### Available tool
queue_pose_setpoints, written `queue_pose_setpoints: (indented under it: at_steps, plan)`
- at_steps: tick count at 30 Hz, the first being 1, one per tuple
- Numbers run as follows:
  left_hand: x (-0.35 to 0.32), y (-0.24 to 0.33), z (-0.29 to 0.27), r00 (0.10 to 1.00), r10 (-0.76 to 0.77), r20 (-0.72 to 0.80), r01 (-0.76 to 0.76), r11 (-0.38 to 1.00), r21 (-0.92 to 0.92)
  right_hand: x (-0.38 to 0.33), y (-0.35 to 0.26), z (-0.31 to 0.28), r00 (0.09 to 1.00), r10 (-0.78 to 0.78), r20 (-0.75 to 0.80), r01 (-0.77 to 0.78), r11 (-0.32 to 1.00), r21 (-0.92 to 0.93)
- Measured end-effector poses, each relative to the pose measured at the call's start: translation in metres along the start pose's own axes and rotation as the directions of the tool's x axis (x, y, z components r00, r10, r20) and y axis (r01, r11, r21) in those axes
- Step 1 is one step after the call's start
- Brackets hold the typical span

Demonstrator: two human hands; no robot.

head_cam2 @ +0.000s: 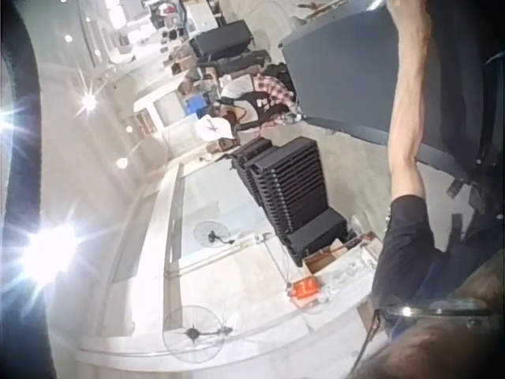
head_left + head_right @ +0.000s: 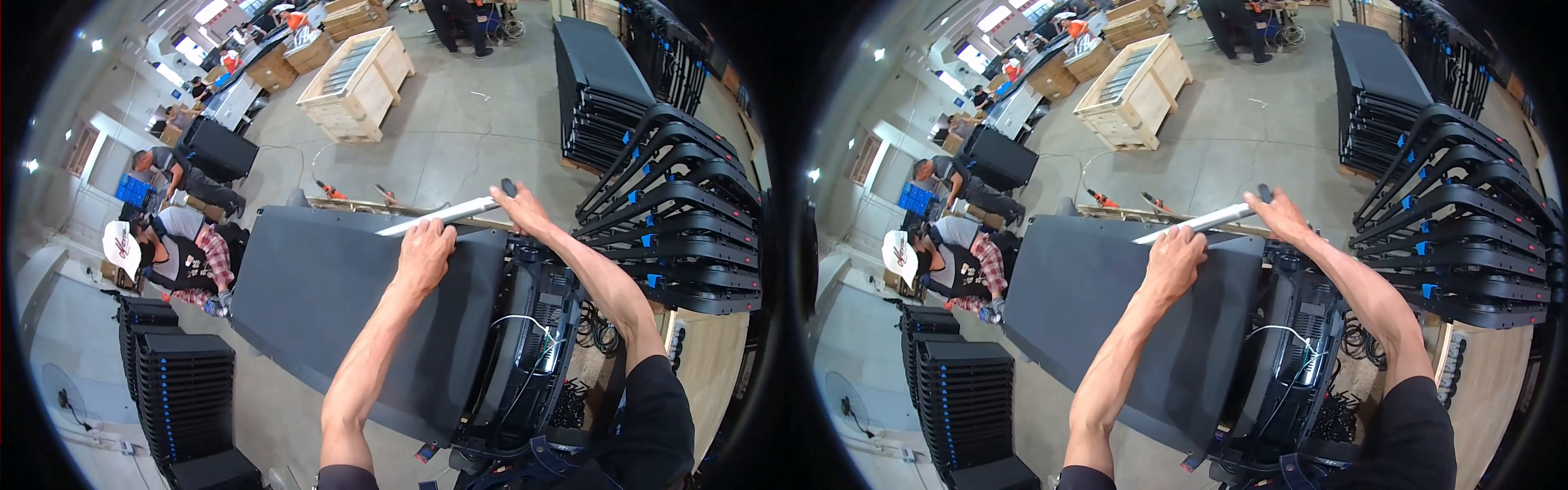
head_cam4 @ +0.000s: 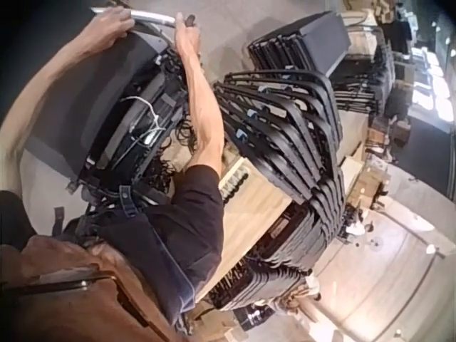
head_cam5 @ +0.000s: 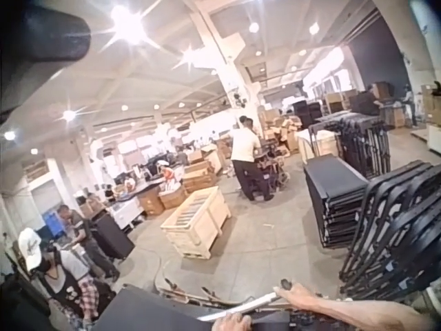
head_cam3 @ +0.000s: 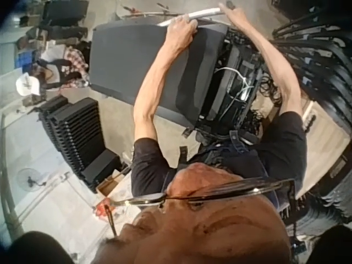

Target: The person is assembling treadmills on a factory floor, using power tools and attaching various components.

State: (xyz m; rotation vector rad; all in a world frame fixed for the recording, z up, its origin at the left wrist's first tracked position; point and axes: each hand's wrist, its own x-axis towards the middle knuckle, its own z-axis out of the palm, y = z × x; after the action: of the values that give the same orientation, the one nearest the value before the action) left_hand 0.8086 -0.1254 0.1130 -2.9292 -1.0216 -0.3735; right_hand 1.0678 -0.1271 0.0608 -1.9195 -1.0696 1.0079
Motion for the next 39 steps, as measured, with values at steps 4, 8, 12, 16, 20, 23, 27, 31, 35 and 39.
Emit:
queue_pose_setpoints:
  at_steps: [4, 8, 12, 16, 20, 23, 27, 31, 35, 39]
  plan:
    - [-0.017, 0.014, -0.01, 0.916, -0.328, -0.229, 0.304, 0.943, -0.134, -0.002, -0.047, 0.036, 0.937, -0.201, 0.287, 0.245, 0.961, -0.129]
    - [-0.095, 0.047, -0.036, 0.837, -0.498, -0.224, 0.435, 0.856, -0.279, 0.024, -0.049, 0.051, 0.786, -0.248, 0.567, 0.423, 0.884, -0.199]
    - [-0.238, 0.111, -0.068, 0.511, -0.853, 0.107, 0.799, 0.426, -0.424, 0.016, -0.068, 0.042, 0.762, -0.132, 0.634, 0.449, 0.813, -0.371]
    - [-0.338, 0.187, -0.055, 0.21, -0.864, 0.457, 0.833, -0.087, -0.547, 0.004, -0.056, 0.034, 0.694, -0.365, 0.62, 0.612, 0.753, -0.243]
    - [-0.356, 0.218, -0.025, 0.152, -0.878, 0.454, 0.65, -0.257, -0.715, -0.003, -0.039, 0.032, 0.762, -0.214, 0.611, 0.394, 0.902, -0.175]
    - [-0.349, 0.217, -0.019, 0.075, -0.939, 0.337, 0.59, -0.231, -0.774, -0.012, -0.022, 0.03, 0.826, -0.28, 0.49, 0.398, 0.904, -0.155]
    - [-0.326, 0.208, -0.038, 0.093, -0.937, 0.338, 0.673, -0.19, -0.714, -0.002, -0.008, 0.011, 0.911, -0.199, 0.362, 0.278, 0.943, -0.183]
    - [-0.354, 0.189, -0.023, 0.365, -0.911, 0.19, 0.799, 0.202, -0.566, -0.023, -0.019, 0.03, 0.945, -0.121, 0.305, 0.182, 0.967, -0.181]
    - [-0.343, 0.193, -0.027, 0.248, -0.887, 0.39, 0.626, -0.161, -0.763, -0.012, -0.002, 0.025, 0.926, -0.226, 0.303, 0.24, 0.971, -0.011]
    - [-0.341, 0.236, -0.052, 0.315, -0.854, 0.415, 0.596, -0.163, -0.787, -0.048, -0.01, -0.039, 0.902, -0.183, 0.39, 0.256, 0.956, -0.145]
